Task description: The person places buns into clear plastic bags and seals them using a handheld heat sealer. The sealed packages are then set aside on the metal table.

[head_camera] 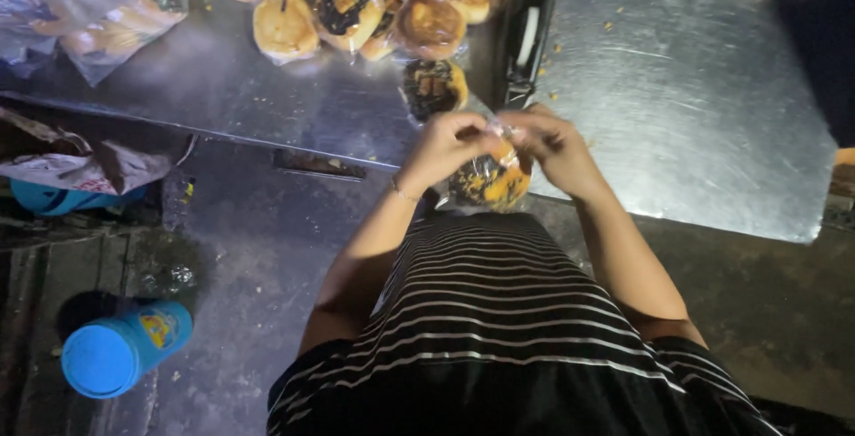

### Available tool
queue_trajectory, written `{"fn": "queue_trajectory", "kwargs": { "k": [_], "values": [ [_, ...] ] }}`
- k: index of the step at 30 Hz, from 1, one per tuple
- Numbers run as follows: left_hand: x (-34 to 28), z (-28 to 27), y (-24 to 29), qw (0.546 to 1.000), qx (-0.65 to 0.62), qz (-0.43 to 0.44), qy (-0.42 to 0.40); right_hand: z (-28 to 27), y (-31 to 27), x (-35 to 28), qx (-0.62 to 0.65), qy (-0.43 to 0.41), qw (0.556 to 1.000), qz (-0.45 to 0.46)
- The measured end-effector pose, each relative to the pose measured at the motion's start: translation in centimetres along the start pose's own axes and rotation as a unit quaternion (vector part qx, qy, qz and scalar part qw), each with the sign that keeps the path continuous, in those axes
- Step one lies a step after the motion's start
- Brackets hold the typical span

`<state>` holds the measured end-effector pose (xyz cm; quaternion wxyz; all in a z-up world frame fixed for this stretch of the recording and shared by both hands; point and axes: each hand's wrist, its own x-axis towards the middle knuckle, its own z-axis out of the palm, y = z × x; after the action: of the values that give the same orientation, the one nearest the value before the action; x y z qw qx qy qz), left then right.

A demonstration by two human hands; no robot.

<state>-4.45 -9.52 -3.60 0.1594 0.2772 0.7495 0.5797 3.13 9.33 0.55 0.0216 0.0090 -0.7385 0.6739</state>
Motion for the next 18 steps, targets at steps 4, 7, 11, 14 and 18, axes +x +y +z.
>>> {"fn": "queue_trajectory", "kwargs": {
  "k": [4,7,11,14,18],
  "values": [
    [0.5,-1.6,-1.6,0.980,-0.040,0.194,-0.005,1.2,6.2,2.3,0.030,0.059,0.998,0.015],
    [0.7,-2.0,-3.4,0.970,0.000,0.244,-0.004,2.6,6.9,2.4,0.061,0.076,0.995,0.017],
    [1.6,-2.3,-6.0,0.988,-0.034,0.149,-0.028,3.2,7.1,0.8,-0.054,0.096,0.994,-0.011],
    [2.0,-1.3,-7.0,0.985,-0.156,0.070,-0.032,4.7,7.5,-0.4,-0.281,0.168,0.933,-0.149],
    [1.6,-0.2,-8.4,0.985,0.062,0.159,-0.014,5.8,10.4,-2.4,-0.423,0.241,0.860,-0.154]
  ]
}}
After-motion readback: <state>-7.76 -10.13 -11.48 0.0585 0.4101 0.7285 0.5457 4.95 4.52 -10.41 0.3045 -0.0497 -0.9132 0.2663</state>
